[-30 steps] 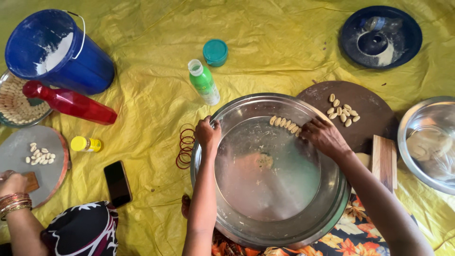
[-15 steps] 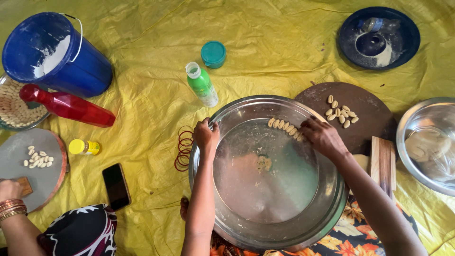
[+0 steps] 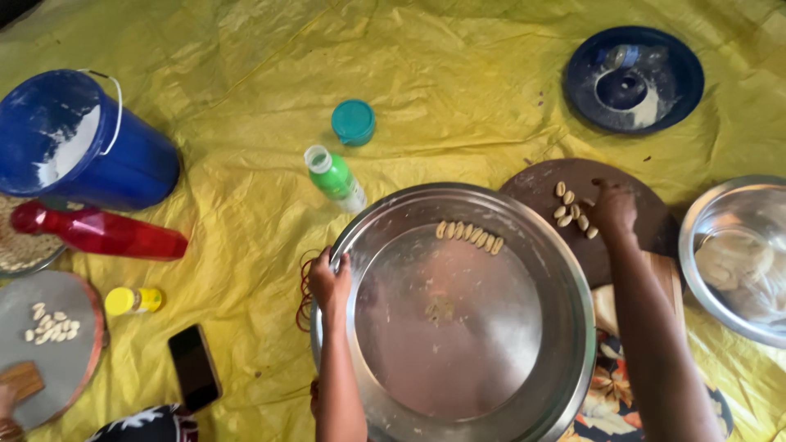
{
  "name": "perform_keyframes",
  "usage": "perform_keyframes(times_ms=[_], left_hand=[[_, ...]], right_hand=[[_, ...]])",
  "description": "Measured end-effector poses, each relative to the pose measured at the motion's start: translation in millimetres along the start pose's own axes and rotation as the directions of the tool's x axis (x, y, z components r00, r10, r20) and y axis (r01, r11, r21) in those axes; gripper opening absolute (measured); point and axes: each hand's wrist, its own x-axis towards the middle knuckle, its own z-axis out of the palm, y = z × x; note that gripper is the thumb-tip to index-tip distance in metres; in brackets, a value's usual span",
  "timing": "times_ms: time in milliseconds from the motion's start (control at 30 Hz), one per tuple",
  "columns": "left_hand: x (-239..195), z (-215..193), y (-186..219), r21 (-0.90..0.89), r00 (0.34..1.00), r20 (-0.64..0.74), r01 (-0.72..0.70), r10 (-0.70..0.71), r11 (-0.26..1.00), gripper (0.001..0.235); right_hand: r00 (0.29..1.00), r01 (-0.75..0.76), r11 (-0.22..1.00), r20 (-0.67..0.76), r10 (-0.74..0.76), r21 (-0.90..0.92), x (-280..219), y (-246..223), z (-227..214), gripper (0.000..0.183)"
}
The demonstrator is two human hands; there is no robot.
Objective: The person shapes small dough pieces into elongated forms and arranges them on a metal tray. They then knead a larger dough mass on a wooden board, rolling it into a log shape.
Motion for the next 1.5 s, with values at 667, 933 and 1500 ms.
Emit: perform_keyframes(times_ms=[667,933,1500], left_hand=[[-2.3,0.0,9.4,0.066,0.962,0.111,0.244,-0.25,0.967,0.039],[-0.5,0.9,22.4,0.059,0.996,0.05,0.07,-0.073,0.996,0.04],[0.4,-1.0,64.5,0.151,0.984,0.164,0.047,-0.072,0.987,0.048]], right_hand=[[0.974,0.138,0.945,-0.214,-0.075,0.295,-18.4,-76.9,-15.0,0.031],[0.853,0.513,0.59,-0.289,-0.435,0.624,-126.1,-101.1,-115.0,0.032],[0.435,0.886,0.418,0.049,-0.899,-0.203,-185.0,-90.3,-90.8,0.028]])
